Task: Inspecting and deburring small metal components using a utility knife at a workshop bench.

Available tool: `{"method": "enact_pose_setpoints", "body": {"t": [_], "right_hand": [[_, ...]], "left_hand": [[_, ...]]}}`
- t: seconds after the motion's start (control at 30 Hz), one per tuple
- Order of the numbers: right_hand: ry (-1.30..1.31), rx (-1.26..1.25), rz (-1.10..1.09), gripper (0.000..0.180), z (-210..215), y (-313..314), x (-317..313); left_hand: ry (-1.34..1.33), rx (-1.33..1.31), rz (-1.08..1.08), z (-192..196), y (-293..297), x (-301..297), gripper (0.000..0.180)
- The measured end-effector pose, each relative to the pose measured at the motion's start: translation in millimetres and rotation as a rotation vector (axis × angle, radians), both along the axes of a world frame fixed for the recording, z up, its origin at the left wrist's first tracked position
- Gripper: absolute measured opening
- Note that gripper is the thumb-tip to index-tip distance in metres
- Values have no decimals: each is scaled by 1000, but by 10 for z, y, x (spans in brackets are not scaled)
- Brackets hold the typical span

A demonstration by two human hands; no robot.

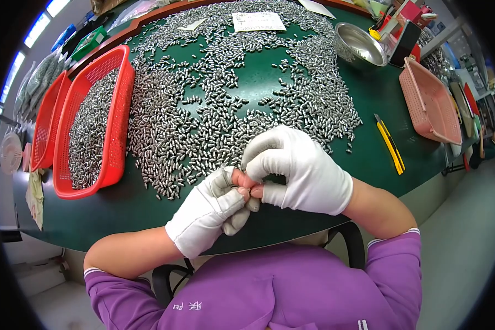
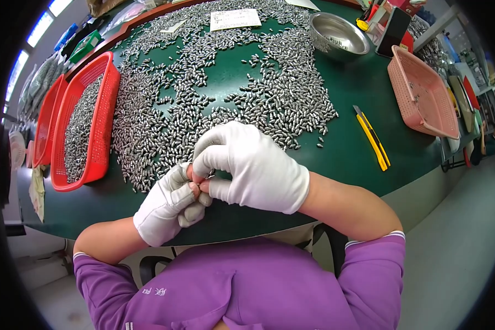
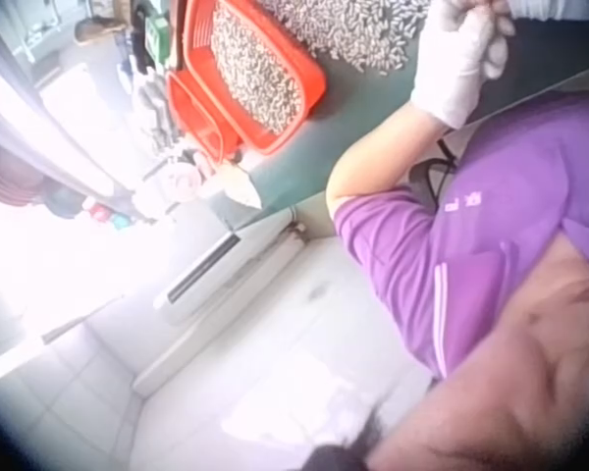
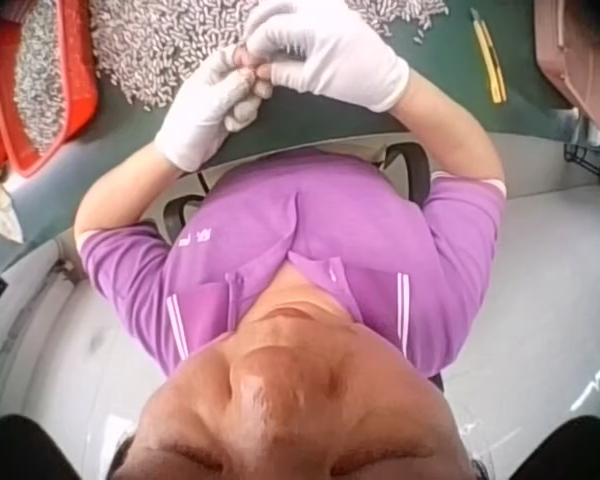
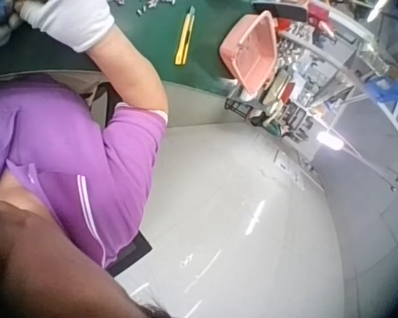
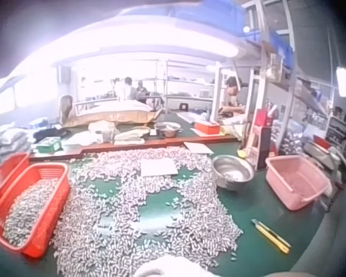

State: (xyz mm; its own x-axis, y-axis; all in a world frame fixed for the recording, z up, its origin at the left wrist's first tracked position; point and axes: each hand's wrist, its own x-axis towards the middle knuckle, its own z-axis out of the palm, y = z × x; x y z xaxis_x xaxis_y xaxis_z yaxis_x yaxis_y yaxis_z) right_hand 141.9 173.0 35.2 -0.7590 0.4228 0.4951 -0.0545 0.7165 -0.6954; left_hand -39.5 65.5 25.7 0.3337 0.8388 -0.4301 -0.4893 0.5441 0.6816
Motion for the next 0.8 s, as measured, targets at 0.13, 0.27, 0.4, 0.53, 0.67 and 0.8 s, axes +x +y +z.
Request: {"method": "enact_pose_setpoints", "body": {"t": [0.13,0.27,0.4,0.53,0.67,0.8], "right_hand": [[-65,71,-139,17,23,41,45],[-60,139,-208,15,36,78,74],[-111,210,-248,12,25,93,83],[-151,180,-246,11,-3,108,88],[-158,183,-259,10,5,101,91],[-163,200,-234,13,7,100,91]], "left_hand": [[-13,31,-10,-20,8,-12,16],[10,38,-17,11,13,-2,18],[11,49,-20,5,11,-3,18],[-1,55,-23,-6,7,-10,19],[-31,65,-22,-22,6,-12,19],[-55,71,-6,-46,1,-13,20]]}}
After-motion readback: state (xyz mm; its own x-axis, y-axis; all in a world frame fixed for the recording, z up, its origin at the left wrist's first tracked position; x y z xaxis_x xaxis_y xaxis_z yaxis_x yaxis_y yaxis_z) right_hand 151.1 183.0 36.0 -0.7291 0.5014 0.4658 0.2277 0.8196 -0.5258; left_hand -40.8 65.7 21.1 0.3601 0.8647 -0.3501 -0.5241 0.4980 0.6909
